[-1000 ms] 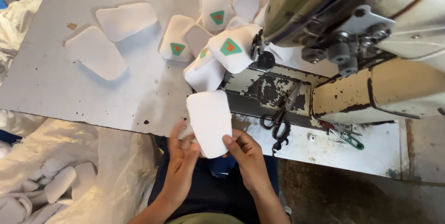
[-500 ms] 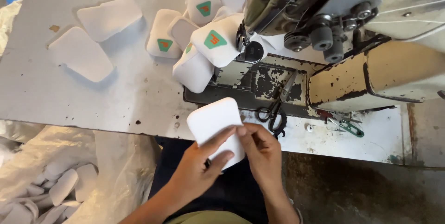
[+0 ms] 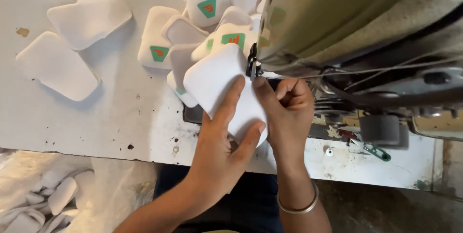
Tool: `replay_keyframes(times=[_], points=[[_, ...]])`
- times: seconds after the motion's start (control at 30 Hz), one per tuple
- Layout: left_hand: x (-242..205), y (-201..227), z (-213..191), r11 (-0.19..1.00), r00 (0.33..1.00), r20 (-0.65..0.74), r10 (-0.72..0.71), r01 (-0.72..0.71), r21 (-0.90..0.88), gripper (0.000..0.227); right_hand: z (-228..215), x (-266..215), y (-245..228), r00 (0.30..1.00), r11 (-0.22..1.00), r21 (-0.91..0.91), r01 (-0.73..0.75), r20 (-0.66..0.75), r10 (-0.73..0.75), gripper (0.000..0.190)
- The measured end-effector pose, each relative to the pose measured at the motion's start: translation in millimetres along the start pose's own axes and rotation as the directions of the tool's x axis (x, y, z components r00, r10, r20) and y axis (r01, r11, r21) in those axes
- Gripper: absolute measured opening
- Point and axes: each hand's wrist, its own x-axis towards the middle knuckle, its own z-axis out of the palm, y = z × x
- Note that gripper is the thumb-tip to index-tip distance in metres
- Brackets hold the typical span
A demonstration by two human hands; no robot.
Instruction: Stitch the edges of shoe tongues using an industrial sewing machine.
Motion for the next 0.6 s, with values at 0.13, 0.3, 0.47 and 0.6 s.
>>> replay_keyframes(times=[0.13, 0.3, 0.47, 0.6], points=[[2.3, -7.9, -1.7, 0.996, 0.999, 0.051, -0.016, 0.021, -0.089, 0.069, -30.6, -4.4, -8.8, 0.989, 0.963, -0.239, 0.12, 0.113, -0.095, 0.026], [15.6, -18.7, -12.5, 0.991, 0.995, 0.069, 0.07, -0.062, -0.115, 0.065, -252.8, 3.0, -2.5, 0.53, 0.265, -0.893, 0.365, -0.035, -0.847, 0.021], [28.8, -29.0, -27.3, 0.935, 0.967, 0.247, -0.062, 0.143, -0.326, 0.071, -288.3, 6.4, -28.2, 0.322, -0.346, -0.912, 0.218, 0.402, -0.857, 0.019], [31.8, -30.2, -36.3, 0.924, 0.953, 0.293, -0.079, 0.18, -0.336, 0.069, -253.9, 8.4, -47.8, 0.303, -0.382, -0.903, 0.194, 0.426, -0.853, 0.029]])
